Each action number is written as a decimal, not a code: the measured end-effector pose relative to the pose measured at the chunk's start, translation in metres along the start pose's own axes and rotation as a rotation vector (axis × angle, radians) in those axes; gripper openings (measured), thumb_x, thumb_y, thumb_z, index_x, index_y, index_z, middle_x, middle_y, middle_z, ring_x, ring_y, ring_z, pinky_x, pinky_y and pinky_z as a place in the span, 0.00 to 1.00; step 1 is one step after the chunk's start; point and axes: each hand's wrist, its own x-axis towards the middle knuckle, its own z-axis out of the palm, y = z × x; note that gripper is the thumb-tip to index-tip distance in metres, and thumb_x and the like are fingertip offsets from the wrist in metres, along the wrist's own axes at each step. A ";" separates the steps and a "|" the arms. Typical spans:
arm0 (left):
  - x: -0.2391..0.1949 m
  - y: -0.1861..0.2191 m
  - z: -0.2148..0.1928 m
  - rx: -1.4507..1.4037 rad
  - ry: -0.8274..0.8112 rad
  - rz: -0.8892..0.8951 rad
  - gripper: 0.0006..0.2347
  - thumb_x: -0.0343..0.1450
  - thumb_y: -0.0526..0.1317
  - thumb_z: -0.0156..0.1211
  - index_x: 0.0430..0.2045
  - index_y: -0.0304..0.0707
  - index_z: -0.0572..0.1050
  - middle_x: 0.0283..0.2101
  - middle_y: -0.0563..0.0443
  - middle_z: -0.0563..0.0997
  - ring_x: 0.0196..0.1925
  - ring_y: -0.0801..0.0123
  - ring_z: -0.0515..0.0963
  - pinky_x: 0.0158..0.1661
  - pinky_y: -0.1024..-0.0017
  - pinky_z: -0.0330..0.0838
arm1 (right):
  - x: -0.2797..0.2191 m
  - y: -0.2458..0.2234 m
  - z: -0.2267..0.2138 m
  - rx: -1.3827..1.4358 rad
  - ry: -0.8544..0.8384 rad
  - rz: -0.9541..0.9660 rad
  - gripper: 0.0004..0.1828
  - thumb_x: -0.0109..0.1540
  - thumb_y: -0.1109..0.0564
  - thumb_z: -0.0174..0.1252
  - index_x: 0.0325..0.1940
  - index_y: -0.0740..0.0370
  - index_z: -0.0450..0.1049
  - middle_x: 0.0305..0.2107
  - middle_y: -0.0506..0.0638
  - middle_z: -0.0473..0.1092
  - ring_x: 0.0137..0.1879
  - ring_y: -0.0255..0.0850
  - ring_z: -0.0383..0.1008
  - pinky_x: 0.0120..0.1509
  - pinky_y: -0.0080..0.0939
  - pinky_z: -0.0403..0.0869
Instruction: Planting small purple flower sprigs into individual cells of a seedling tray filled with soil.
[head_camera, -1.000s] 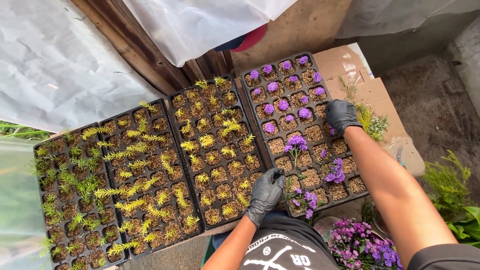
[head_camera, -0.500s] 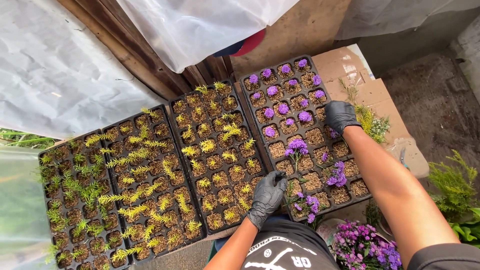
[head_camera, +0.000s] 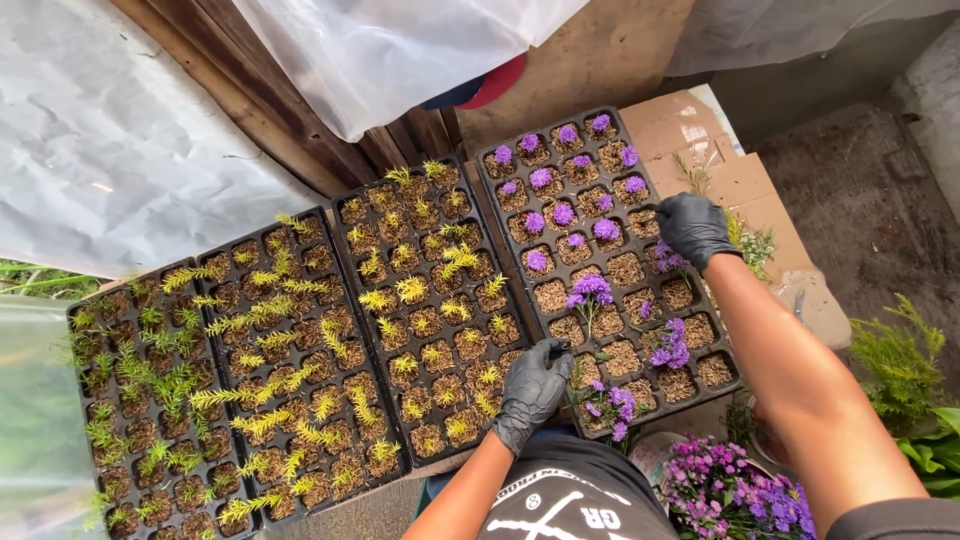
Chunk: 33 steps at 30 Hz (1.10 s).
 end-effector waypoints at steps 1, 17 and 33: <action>0.001 0.000 0.001 0.000 -0.002 0.000 0.12 0.71 0.48 0.58 0.44 0.52 0.81 0.44 0.48 0.86 0.53 0.46 0.82 0.54 0.51 0.75 | -0.006 0.004 -0.008 -0.001 0.000 0.002 0.10 0.63 0.50 0.60 0.43 0.47 0.85 0.35 0.56 0.80 0.47 0.58 0.81 0.51 0.55 0.80; -0.004 0.011 0.014 0.033 -0.072 0.051 0.13 0.71 0.46 0.58 0.48 0.49 0.81 0.45 0.41 0.85 0.54 0.42 0.81 0.55 0.49 0.74 | -0.235 -0.091 -0.100 0.849 -0.147 0.121 0.05 0.58 0.63 0.67 0.37 0.64 0.85 0.31 0.62 0.81 0.44 0.49 0.82 0.51 0.52 0.77; -0.020 0.010 0.005 0.082 -0.203 0.213 0.10 0.74 0.49 0.52 0.38 0.55 0.82 0.36 0.47 0.85 0.47 0.44 0.83 0.49 0.52 0.76 | -0.267 -0.141 -0.020 1.223 -0.233 0.337 0.10 0.55 0.63 0.72 0.40 0.65 0.86 0.32 0.59 0.82 0.42 0.39 0.77 0.49 0.42 0.77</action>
